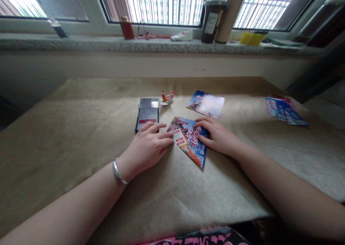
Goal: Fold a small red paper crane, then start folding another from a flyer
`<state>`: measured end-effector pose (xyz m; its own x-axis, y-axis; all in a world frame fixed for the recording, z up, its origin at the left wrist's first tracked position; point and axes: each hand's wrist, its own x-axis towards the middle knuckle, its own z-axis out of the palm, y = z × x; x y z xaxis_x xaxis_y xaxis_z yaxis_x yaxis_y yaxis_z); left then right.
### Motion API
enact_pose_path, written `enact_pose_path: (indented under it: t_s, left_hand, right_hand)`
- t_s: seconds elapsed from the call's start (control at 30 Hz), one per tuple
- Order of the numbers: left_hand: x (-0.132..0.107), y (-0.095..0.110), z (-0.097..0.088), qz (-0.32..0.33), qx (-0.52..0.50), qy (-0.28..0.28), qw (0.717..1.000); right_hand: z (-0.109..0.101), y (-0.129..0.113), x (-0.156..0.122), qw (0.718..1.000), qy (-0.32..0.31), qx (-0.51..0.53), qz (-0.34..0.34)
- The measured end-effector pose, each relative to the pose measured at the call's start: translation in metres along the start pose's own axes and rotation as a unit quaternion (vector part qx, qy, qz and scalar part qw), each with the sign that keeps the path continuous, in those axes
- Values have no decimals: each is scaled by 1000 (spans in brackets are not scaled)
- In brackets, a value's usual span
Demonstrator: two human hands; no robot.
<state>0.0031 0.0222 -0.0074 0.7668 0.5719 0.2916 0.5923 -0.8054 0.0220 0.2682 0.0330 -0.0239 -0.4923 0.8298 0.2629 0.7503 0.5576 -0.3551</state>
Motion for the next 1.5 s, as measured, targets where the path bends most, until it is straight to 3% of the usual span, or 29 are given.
enact_pose_path:
  t_s: [0.23, 0.43, 0.8, 1.13, 1.5]
  left_hand:
    - [-1, 4, -1, -65, 56, 35, 996]
    - [-1, 4, 1, -84, 47, 14, 995]
    - [1, 8, -3, 58, -27, -24, 998]
    - [2, 6, -1, 56, -41, -6, 998]
    - [0, 6, 2, 23, -39, -44, 998]
  right_hand:
    - [1, 0, -1, 1000, 7, 5, -4]
    - [0, -1, -2, 1000, -8, -7, -4]
    - [0, -3, -2, 1000, -11, -20, 1]
    - [-6, -7, -1, 999, -33, 0, -11]
    - [-9, -7, -3, 995, -41, -11, -85]
